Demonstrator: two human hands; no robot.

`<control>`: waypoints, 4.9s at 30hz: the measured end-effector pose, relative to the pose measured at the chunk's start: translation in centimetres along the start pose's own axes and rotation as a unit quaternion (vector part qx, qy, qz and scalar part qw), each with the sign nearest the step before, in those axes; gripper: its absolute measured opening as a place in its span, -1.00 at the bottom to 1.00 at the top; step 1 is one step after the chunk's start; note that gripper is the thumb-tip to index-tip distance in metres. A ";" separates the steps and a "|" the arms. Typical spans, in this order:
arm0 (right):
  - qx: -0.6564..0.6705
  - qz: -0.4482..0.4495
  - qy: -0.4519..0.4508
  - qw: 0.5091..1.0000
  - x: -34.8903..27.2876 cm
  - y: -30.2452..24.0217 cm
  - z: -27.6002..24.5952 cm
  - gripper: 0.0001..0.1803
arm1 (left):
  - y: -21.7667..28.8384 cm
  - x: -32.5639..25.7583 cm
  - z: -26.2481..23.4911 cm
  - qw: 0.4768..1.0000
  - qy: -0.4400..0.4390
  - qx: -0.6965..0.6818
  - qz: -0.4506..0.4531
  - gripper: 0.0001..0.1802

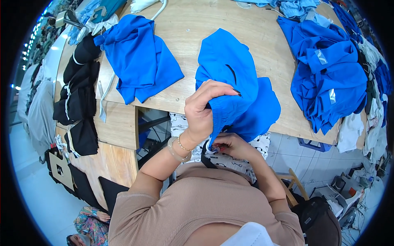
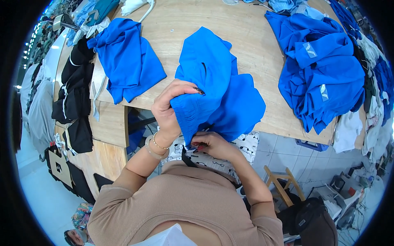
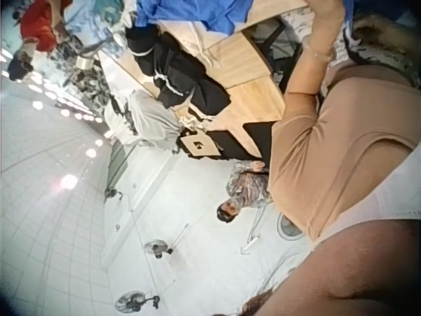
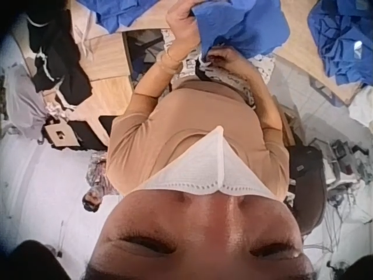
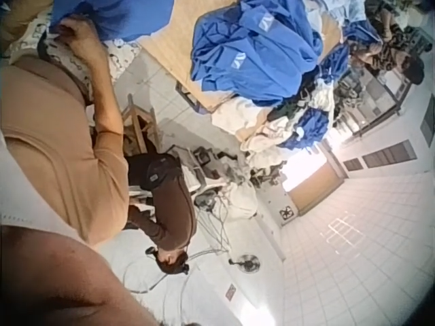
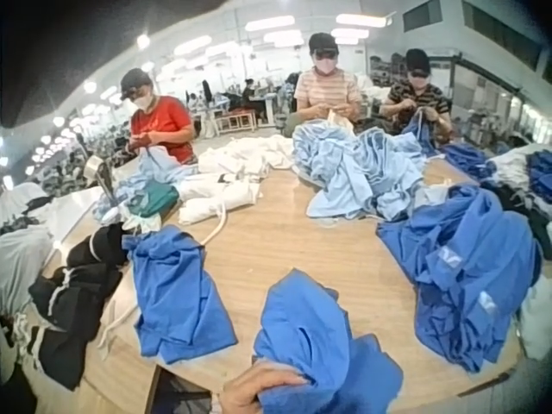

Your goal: Trimming loose or excess threads from blue athletic shorts using small snips in a factory setting.

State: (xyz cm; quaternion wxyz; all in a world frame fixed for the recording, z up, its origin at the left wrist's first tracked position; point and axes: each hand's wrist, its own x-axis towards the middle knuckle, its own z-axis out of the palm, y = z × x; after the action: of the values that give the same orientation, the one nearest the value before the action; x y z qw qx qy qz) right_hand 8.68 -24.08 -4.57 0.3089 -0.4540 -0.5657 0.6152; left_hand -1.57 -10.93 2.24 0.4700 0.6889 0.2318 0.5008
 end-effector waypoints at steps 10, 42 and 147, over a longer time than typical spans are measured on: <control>-0.076 0.161 0.164 0.970 -11.0 -10.7 -9.4 -0.58 | 1.2 -2.0 1.1 0.991 -0.005 -0.098 -0.092 -0.85; -0.459 -0.182 0.272 0.826 -3.2 -15.0 -9.7 -0.62 | 1.6 -0.8 0.5 0.997 -0.033 0.053 0.052 -0.81; 0.083 -0.186 0.479 0.854 3.6 -12.3 -7.6 -0.91 | 4.1 6.1 -1.1 0.955 -0.126 -0.111 -0.244 -0.77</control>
State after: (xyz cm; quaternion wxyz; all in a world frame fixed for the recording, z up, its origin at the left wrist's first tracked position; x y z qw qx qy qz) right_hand 12.50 -15.61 7.12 0.6870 -0.5511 -0.3686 0.2976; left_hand -0.78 -7.50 8.74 0.6763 0.6127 0.2748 0.3027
